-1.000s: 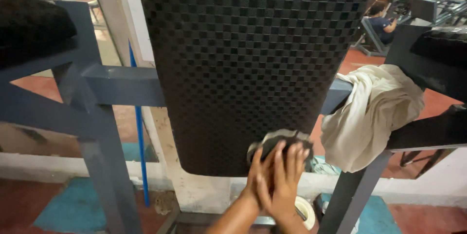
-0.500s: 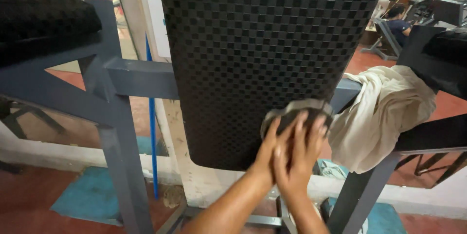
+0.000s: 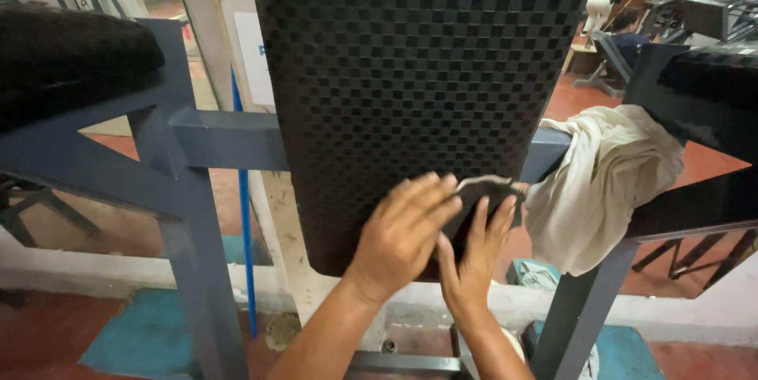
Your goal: Wipe down the padded surfaces of a gym machine using a cloth.
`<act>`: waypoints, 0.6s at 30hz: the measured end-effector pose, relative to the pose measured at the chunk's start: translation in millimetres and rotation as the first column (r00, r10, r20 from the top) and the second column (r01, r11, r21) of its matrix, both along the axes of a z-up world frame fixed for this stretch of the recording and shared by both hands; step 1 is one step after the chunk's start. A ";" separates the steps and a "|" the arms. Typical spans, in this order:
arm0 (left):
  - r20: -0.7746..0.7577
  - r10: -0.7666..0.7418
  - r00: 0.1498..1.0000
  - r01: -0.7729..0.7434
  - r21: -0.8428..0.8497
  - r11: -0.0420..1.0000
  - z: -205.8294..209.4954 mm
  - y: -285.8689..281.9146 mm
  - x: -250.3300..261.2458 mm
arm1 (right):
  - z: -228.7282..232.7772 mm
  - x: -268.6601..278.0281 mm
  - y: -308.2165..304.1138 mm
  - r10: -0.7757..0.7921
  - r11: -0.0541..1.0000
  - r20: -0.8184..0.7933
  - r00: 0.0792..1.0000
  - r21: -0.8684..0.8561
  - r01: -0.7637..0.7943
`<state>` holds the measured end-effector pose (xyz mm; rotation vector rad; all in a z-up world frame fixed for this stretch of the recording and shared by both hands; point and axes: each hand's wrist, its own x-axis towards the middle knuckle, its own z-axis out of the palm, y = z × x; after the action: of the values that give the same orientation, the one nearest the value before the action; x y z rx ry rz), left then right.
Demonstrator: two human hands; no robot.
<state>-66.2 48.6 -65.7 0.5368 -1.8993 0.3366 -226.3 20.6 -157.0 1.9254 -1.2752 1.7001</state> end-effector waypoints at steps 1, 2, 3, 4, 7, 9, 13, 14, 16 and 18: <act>0.001 -0.001 1.000 0.001 -0.003 1.000 6.7 -3.0 3.3 | 13.8 -0.3 -6.0 -0.001 1.000 0.001 1.000 -0.003 0.001; -0.027 0.073 0.997 -0.074 -0.061 0.995 14.2 -6.5 6.4 | 28.4 -0.9 -12.5 -0.074 0.996 -0.026 0.997 -0.043 0.073; -0.060 0.144 0.988 -0.150 -0.116 0.982 21.5 -10.3 9.5 | 43.0 -1.5 -19.2 -0.148 0.986 -0.049 0.988 -0.084 0.143; -0.061 0.144 0.988 -0.150 -0.116 0.982 29.9 -15.9 11.8 | 68.3 -8.4 -26.8 -0.148 0.986 -0.050 0.988 -0.084 0.143; -0.099 0.283 0.954 -0.296 -0.147 0.944 46.4 -36.6 15.4 | 137.3 -26.1 -42.7 -0.088 0.981 -0.046 0.995 -0.178 0.078; -0.084 0.437 0.896 -0.444 -0.120 0.888 46.6 -54.1 15.6 | 174.1 -31.8 -43.8 0.133 0.976 0.059 0.989 -0.180 -0.120; -0.050 0.580 0.813 -0.579 -0.163 0.798 32.2 -73.2 12.6 | 125.6 -26.7 -41.7 0.206 0.971 0.166 0.964 -0.153 -0.181; -0.053 0.613 0.788 -0.610 -0.195 0.768 31.4 -73.9 12.6 | 100.0 -21.3 -38.6 0.057 0.988 0.113 0.992 -0.151 -0.039; -0.058 0.646 0.761 -0.640 -0.228 0.734 30.5 -75.3 12.4 | 59.9 -14.3 -35.0 -0.095 0.982 0.061 0.994 -0.158 0.103; -0.066 0.649 0.757 -0.645 -0.229 0.729 29.8 -76.0 11.8 | 30.1 -11.5 -32.9 -0.256 0.952 -0.095 0.962 -0.198 0.234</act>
<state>-54.4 -27.4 -35.9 1.0338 -1.5965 1.0207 -237.7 -12.2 -126.9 1.6589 -1.2090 1.4984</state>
